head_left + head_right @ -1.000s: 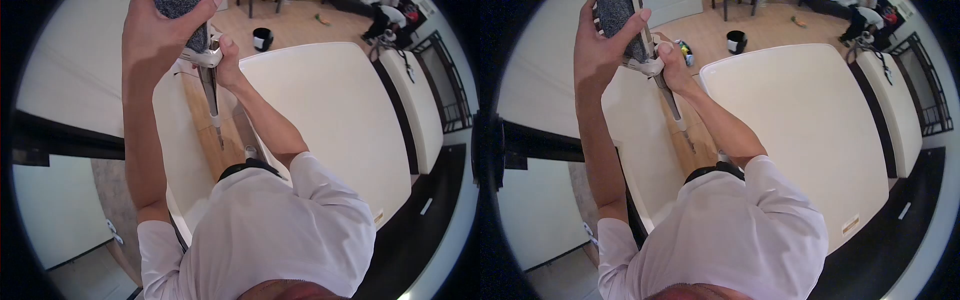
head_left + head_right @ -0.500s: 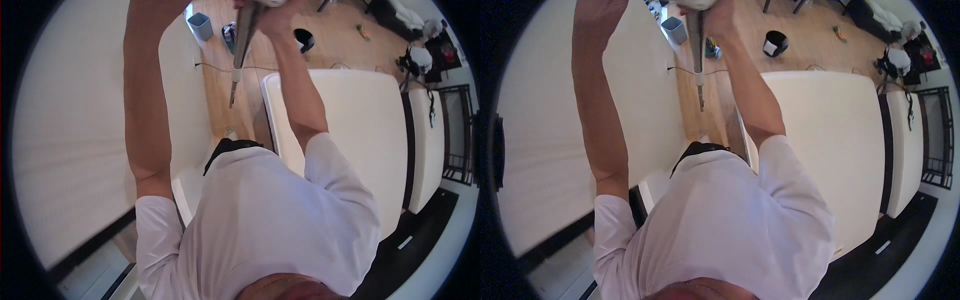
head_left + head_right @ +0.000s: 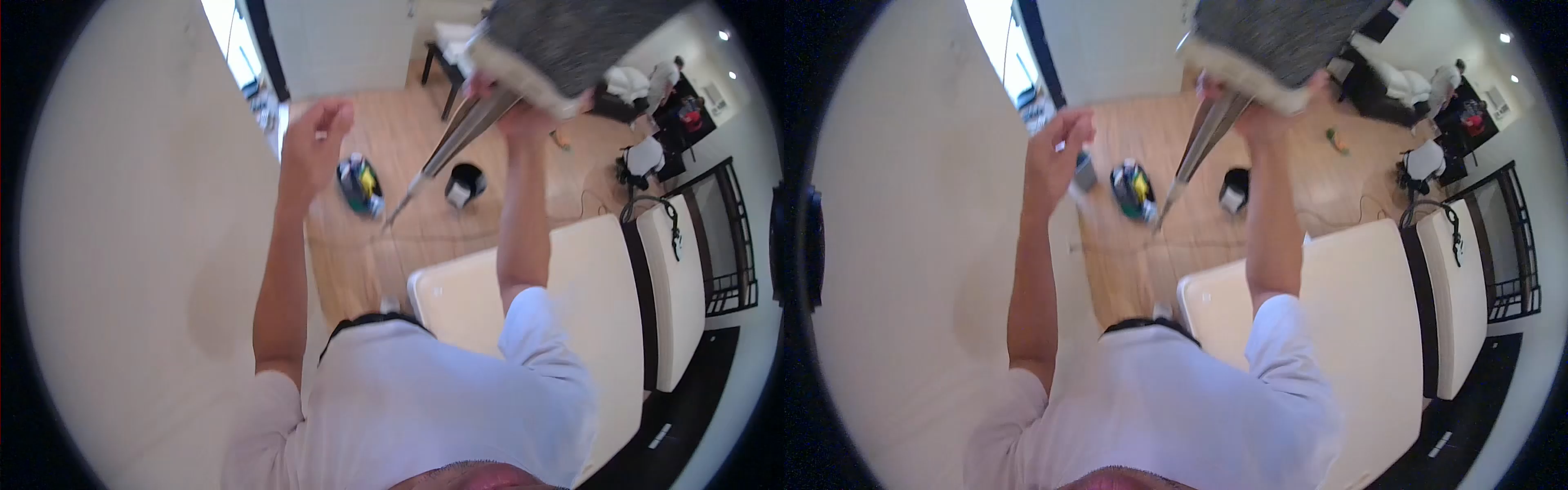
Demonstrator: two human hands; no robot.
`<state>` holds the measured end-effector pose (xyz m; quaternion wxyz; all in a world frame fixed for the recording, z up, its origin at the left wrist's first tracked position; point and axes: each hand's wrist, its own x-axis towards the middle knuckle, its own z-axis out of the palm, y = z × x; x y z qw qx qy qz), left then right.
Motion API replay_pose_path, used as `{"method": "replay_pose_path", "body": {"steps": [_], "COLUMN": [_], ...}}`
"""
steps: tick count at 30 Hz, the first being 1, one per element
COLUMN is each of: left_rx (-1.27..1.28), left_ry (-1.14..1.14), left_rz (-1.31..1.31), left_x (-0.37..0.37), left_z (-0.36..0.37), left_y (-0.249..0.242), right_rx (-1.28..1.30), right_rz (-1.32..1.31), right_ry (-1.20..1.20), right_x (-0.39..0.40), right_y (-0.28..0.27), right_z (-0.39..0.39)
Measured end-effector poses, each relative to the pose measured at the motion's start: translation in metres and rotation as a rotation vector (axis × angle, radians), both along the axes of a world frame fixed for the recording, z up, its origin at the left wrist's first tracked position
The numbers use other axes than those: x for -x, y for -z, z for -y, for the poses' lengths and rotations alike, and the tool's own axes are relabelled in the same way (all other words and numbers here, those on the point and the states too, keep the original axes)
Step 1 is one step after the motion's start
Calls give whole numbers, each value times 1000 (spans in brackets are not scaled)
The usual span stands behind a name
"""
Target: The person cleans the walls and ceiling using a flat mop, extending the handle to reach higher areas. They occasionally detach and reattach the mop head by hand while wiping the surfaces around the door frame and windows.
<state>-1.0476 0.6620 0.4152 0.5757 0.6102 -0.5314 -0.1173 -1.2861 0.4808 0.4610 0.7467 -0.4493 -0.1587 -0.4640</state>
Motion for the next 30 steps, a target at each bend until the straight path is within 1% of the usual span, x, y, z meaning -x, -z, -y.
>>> {"method": "replay_pose_path", "body": {"steps": [1,2,3,4,5,6,8,9,11,12,13,15,16,17,19,21,23,25,27,28,29,30], "left_rx": [31,61,89,110,217,324,405,412,346,260,274,254,233,240,246,282,284,228,176,181,186,200], "left_ry": [15,-1,-20,-20,-41,-70,-157,-140,-81,-137,-147,-78,-91,-104,-67,-89,-136,-219,-325,-341,-367,-433], "left_rz": [22,-24,-72,-57,52,159,343,353,297,300,296,334,347,359,302,313,280,287,272,279,287,288], "left_x": [0,4,5,4,-1,1,6,3,-4,-11,-19,-38,-47,-55,-66,-77,-84,-93,-103,-111,-118,-123], "left_z": [14,29,49,68,94,108,143,162,201,214,226,245,257,267,285,305,321,340,353,361,367,376], "left_y": [-8,-17,-27,-40,-58,-73,-103,-114,-117,-117,-117,-113,-111,-110,-108,-102,-101,-102,-97,-94,-91,-88], "right_rx": [-1,-13,48,44,35,50,64,63,-69,27,44,153,160,169,65,108,28,72,123,-2,4,-60], "right_rz": [-65,-127,-120,-117,-120,-113,-268,-256,-407,-307,-306,-91,-215,-202,-107,-124,-94,-116,206,132,118,-79], "right_ry": [98,188,112,107,102,96,403,419,449,457,452,24,196,186,5,-46,-121,-143,-620,-652,-706,-473], "right_x": [-15,-32,-47,-63,-81,-91,-113,-127,-147,-158,-164,-177,-182,-188,-200,-215,-236,-260,-286,-300,-304,-306], "right_y": [16,26,32,42,46,44,38,41,69,63,68,99,99,100,109,112,110,110,110,126,146,151], "right_z": [24,48,62,76,94,95,107,122,142,147,170,213,219,229,253,275,291,310,328,341,351,355]}}
